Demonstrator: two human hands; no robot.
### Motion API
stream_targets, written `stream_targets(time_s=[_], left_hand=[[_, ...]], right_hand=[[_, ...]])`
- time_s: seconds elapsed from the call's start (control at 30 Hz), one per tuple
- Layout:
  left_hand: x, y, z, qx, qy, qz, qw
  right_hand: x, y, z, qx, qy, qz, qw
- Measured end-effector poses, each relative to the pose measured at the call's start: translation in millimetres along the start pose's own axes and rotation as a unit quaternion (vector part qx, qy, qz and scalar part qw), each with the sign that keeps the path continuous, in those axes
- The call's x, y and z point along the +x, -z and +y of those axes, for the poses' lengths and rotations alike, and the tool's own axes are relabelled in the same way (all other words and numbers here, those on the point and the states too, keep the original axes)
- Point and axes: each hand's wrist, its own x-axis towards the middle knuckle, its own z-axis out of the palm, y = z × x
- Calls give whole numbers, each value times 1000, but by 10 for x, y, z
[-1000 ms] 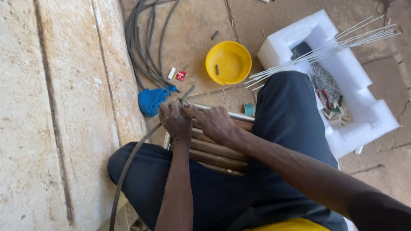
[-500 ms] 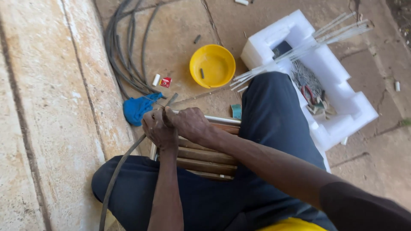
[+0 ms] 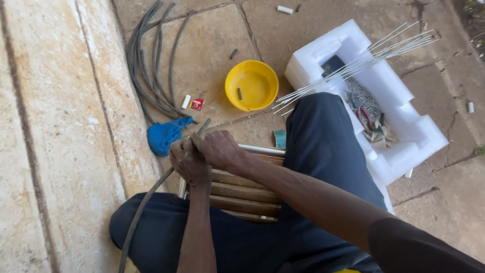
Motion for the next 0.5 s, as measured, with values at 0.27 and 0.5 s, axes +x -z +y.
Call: stream_targets(time_s=[0.27, 0.5], left_hand=[[49, 52, 2, -9, -9, 15, 1000], [87, 29, 33, 22, -38, 25, 999]], right_hand=[[-528, 309, -8, -15, -18, -96, 995], [230, -420, 150, 2, 14, 8, 1000]])
